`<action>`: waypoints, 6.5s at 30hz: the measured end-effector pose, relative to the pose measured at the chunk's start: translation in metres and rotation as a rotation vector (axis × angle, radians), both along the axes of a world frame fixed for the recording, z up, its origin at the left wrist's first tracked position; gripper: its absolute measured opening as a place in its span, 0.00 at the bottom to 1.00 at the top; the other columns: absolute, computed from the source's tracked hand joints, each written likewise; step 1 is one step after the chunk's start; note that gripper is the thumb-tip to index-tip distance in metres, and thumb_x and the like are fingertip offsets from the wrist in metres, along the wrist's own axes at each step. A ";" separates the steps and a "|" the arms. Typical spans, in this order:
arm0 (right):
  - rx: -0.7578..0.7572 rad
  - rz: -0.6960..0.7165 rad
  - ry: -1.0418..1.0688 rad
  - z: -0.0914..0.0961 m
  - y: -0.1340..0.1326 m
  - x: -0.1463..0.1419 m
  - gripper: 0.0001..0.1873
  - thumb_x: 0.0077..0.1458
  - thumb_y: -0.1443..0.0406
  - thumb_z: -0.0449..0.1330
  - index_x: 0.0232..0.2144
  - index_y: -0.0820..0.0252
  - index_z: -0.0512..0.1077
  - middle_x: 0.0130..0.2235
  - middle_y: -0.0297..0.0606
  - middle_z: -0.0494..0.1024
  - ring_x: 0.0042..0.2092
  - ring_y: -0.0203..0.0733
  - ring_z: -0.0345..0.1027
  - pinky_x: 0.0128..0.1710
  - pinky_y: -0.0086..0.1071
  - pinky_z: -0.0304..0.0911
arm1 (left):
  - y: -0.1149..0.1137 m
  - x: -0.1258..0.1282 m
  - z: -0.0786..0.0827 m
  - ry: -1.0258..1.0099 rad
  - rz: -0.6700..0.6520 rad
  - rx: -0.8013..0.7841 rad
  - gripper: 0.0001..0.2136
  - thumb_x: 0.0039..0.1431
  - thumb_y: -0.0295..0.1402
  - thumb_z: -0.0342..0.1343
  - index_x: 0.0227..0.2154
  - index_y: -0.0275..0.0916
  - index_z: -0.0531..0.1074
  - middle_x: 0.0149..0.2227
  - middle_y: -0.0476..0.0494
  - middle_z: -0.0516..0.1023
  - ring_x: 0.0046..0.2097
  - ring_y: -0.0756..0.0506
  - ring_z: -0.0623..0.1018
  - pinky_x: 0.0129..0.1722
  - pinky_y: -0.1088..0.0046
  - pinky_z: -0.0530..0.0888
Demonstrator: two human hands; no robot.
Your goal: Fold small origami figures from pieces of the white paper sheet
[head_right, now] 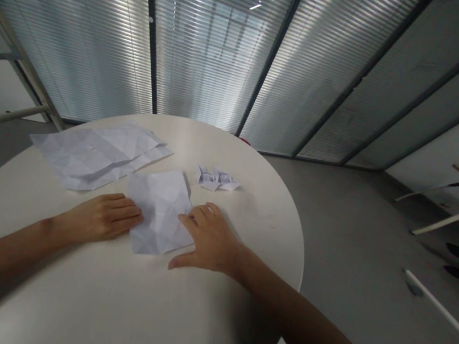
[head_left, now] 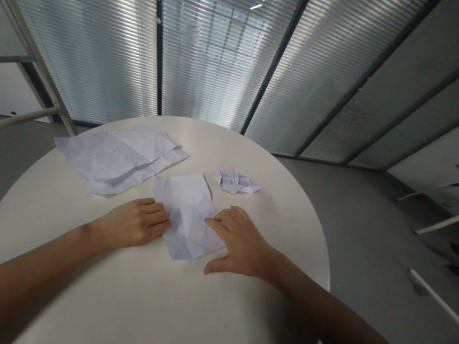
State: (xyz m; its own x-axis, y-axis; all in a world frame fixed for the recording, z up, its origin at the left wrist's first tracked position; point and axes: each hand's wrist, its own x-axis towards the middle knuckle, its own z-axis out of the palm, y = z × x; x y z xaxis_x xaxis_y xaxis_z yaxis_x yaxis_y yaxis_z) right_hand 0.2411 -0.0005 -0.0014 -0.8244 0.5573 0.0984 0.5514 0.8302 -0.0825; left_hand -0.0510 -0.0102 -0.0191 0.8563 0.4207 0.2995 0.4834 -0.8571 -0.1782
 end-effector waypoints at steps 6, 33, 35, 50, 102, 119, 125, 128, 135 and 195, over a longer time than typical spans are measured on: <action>-0.153 0.129 0.005 0.002 0.009 0.007 0.52 0.40 0.37 0.58 0.59 0.64 0.58 0.63 0.52 0.55 0.64 0.55 0.43 0.63 0.50 0.31 | 0.003 -0.012 -0.007 -0.070 0.074 -0.056 0.13 0.62 0.25 0.43 0.39 0.38 0.72 0.37 0.40 0.77 0.37 0.46 0.74 0.40 0.68 0.71; 0.135 -0.524 0.296 -0.014 0.036 -0.055 0.48 0.52 0.56 0.60 0.65 0.60 0.37 0.62 0.55 0.54 0.62 0.62 0.47 0.58 0.56 0.47 | 0.016 -0.007 -0.011 -0.134 0.378 -0.263 0.18 0.66 0.40 0.41 0.55 0.47 0.66 0.57 0.45 0.68 0.61 0.39 0.63 0.58 0.51 0.60; 0.184 -0.338 0.246 -0.011 0.036 -0.059 0.45 0.55 0.58 0.59 0.65 0.60 0.37 0.65 0.51 0.49 0.65 0.58 0.39 0.62 0.54 0.41 | 0.016 -0.007 -0.009 -0.174 0.330 -0.271 0.17 0.66 0.40 0.42 0.51 0.47 0.70 0.54 0.45 0.72 0.59 0.40 0.66 0.57 0.54 0.62; -0.066 0.011 -0.072 -0.027 0.053 -0.051 0.35 0.63 0.49 0.36 0.65 0.65 0.44 0.67 0.49 0.42 0.67 0.49 0.35 0.64 0.49 0.37 | 0.018 -0.017 -0.017 -0.046 0.367 -0.301 0.25 0.64 0.48 0.41 0.61 0.44 0.57 0.65 0.35 0.53 0.65 0.38 0.55 0.61 0.51 0.56; -0.191 -0.333 0.377 -0.016 0.010 -0.035 0.16 0.59 0.65 0.55 0.50 0.57 0.66 0.33 0.34 0.78 0.37 0.39 0.71 0.42 0.33 0.62 | 0.000 0.008 -0.008 -0.295 0.242 -0.253 0.12 0.64 0.35 0.48 0.28 0.37 0.71 0.31 0.44 0.74 0.36 0.47 0.72 0.38 0.70 0.69; 0.285 -0.063 0.021 -0.018 -0.006 -0.047 0.13 0.60 0.71 0.52 0.47 0.62 0.68 0.45 0.44 0.74 0.45 0.45 0.66 0.45 0.40 0.62 | 0.003 0.014 -0.010 -0.124 0.140 -0.264 0.15 0.65 0.33 0.45 0.52 0.44 0.68 0.56 0.44 0.70 0.58 0.42 0.68 0.55 0.58 0.66; 0.256 -0.031 0.027 -0.025 -0.018 -0.031 0.18 0.63 0.61 0.49 0.51 0.64 0.68 0.54 0.46 0.71 0.56 0.44 0.62 0.57 0.37 0.58 | -0.006 0.010 0.003 -0.090 0.109 -0.326 0.22 0.62 0.44 0.49 0.57 0.44 0.63 0.59 0.40 0.66 0.58 0.38 0.67 0.54 0.54 0.66; 0.238 -0.052 0.021 -0.026 -0.017 -0.023 0.21 0.63 0.57 0.48 0.51 0.63 0.69 0.54 0.45 0.71 0.57 0.44 0.62 0.58 0.38 0.57 | -0.008 0.006 0.006 -0.070 0.074 -0.359 0.24 0.60 0.45 0.50 0.58 0.45 0.62 0.59 0.41 0.65 0.59 0.37 0.66 0.55 0.53 0.65; 0.191 -0.246 0.021 -0.027 -0.004 -0.009 0.32 0.59 0.48 0.50 0.52 0.71 0.68 0.55 0.54 0.69 0.58 0.52 0.61 0.58 0.42 0.58 | -0.023 0.013 0.014 -0.065 0.004 -0.430 0.27 0.58 0.48 0.53 0.59 0.48 0.60 0.63 0.39 0.58 0.62 0.33 0.61 0.56 0.50 0.62; -0.088 -0.292 0.290 -0.011 0.050 -0.045 0.27 0.54 0.65 0.60 0.56 0.63 0.62 0.52 0.44 0.70 0.52 0.43 0.64 0.54 0.37 0.58 | -0.001 0.032 0.020 0.125 0.570 -0.178 0.16 0.64 0.38 0.47 0.26 0.36 0.74 0.30 0.41 0.77 0.35 0.41 0.77 0.34 0.65 0.70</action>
State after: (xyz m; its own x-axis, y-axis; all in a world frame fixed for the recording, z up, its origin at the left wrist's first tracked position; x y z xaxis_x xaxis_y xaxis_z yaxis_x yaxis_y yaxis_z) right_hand 0.1963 0.0492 -0.0128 -0.5752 0.7804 0.2452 0.7061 0.6251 -0.3326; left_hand -0.0188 -0.0114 0.0012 0.5057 0.8576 0.0942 0.8595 -0.4913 -0.1413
